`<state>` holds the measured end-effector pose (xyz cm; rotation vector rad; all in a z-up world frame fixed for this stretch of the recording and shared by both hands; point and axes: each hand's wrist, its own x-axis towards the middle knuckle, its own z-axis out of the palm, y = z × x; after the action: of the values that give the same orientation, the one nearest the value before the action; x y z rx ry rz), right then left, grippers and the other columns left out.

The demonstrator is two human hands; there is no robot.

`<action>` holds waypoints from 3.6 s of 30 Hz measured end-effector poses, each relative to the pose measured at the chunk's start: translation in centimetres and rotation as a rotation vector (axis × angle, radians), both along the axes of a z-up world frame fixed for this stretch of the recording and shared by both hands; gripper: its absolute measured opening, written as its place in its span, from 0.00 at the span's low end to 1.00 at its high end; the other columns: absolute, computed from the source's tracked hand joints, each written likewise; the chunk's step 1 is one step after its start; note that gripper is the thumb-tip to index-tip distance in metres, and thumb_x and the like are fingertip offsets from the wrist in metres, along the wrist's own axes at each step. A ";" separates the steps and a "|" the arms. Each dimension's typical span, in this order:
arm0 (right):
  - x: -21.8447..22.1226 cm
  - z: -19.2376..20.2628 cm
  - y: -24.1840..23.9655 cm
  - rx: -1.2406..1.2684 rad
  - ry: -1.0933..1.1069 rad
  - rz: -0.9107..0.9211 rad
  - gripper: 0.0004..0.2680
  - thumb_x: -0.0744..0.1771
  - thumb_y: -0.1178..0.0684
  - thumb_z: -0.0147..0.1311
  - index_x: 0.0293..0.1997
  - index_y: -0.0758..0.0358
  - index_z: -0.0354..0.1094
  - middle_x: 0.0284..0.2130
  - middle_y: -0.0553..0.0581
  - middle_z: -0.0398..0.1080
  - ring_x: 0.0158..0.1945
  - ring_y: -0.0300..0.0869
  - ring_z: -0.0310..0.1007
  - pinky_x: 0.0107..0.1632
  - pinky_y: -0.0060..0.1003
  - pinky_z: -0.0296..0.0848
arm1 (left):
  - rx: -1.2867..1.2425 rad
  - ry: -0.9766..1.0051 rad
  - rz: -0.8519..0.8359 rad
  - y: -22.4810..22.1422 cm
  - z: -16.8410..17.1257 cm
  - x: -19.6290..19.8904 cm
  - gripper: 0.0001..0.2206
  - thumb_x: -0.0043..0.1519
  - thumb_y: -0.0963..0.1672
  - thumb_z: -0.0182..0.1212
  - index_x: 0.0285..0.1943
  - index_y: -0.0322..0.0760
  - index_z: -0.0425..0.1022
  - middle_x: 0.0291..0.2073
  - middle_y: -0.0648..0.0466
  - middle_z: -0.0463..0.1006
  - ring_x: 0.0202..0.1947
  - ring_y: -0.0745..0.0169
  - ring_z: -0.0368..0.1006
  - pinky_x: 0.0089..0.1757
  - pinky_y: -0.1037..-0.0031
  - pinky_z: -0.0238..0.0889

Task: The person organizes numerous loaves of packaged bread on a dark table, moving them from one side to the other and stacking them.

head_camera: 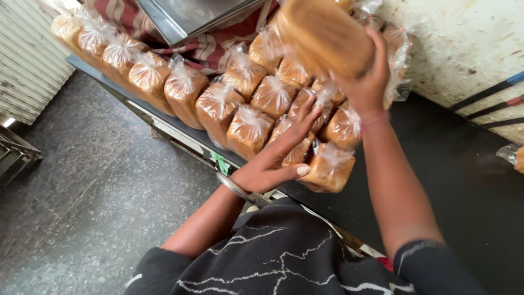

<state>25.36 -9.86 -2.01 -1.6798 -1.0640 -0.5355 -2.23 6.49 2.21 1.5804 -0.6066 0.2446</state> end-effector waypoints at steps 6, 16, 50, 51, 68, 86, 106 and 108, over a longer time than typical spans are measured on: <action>9.2 -2.6 7.7 -0.363 0.201 -0.143 0.36 0.63 0.55 0.77 0.76 0.48 0.51 0.63 0.63 0.70 0.63 0.52 0.73 0.60 0.43 0.76 | -0.055 0.154 -0.053 0.4 0.1 0.1 0.41 0.68 0.49 0.60 0.86 0.39 0.36 0.86 0.45 0.36 0.86 0.52 0.30 0.75 0.60 0.38; 1.0 0.9 -1.9 -0.289 -0.086 -0.275 0.18 0.68 0.65 0.59 0.67 0.61 0.65 0.64 0.67 0.67 0.67 0.60 0.68 0.64 0.48 0.71 | -0.157 0.290 -0.256 0.0 -1.7 2.6 0.45 0.66 0.46 0.63 0.85 0.37 0.31 0.84 0.46 0.40 0.84 0.49 0.41 0.72 0.57 0.46; 14.2 -5.5 -58.7 -0.300 0.059 -1.067 0.29 0.66 0.57 0.65 0.74 0.63 0.49 0.67 0.71 0.59 0.69 0.64 0.56 0.70 0.54 0.57 | -0.215 0.593 0.016 -31.4 -3.6 6.7 0.35 0.63 0.42 0.56 0.79 0.40 0.45 0.72 0.38 0.62 0.67 0.44 0.69 0.61 0.56 0.63; 17.0 -5.4 -59.4 -0.318 0.057 -1.093 0.28 0.66 0.57 0.65 0.74 0.60 0.50 0.67 0.69 0.60 0.70 0.63 0.56 0.71 0.53 0.57 | -0.191 0.591 -0.001 -31.6 -3.5 6.0 0.37 0.62 0.43 0.57 0.80 0.40 0.42 0.72 0.38 0.62 0.67 0.43 0.69 0.61 0.56 0.62; -1.1 -17.6 -53.2 0.781 0.397 -0.807 0.06 0.75 0.65 0.44 0.51 0.74 0.70 0.40 0.54 0.68 0.41 0.40 0.64 0.44 0.35 0.65 | -0.057 0.600 -0.020 -30.8 -3.7 4.5 0.38 0.61 0.43 0.62 0.80 0.39 0.44 0.68 0.39 0.70 0.64 0.46 0.73 0.59 0.61 0.65; -17.0 7.2 -21.4 0.720 0.044 -0.157 0.03 0.73 0.61 0.44 0.48 0.66 0.63 0.32 0.54 0.64 0.32 0.36 0.62 0.40 0.31 0.67 | -0.061 0.242 -0.438 -17.3 -5.0 3.3 0.33 0.67 0.49 0.62 0.80 0.34 0.56 0.69 0.40 0.67 0.67 0.47 0.67 0.64 0.60 0.63; -3.8 0.8 -2.5 -0.132 0.413 0.044 0.08 0.74 0.55 0.48 0.52 0.70 0.71 0.45 0.56 0.74 0.49 0.38 0.72 0.53 0.33 0.70 | -1.288 0.469 0.357 4.2 -7.9 16.2 0.36 0.67 0.44 0.52 0.82 0.39 0.33 0.78 0.48 0.42 0.80 0.53 0.35 0.69 0.60 0.36; -7.1 0.2 -6.2 0.040 0.460 -0.032 0.08 0.74 0.56 0.48 0.50 0.71 0.71 0.44 0.56 0.75 0.49 0.38 0.73 0.55 0.32 0.71 | -1.235 0.430 0.260 2.3 -6.4 14.2 0.37 0.67 0.43 0.53 0.83 0.38 0.36 0.79 0.41 0.36 0.80 0.45 0.30 0.70 0.57 0.34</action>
<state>18.27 -16.10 -1.79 -1.6797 -0.6877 -0.1720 11.95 8.81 -4.20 0.4590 0.1348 0.3621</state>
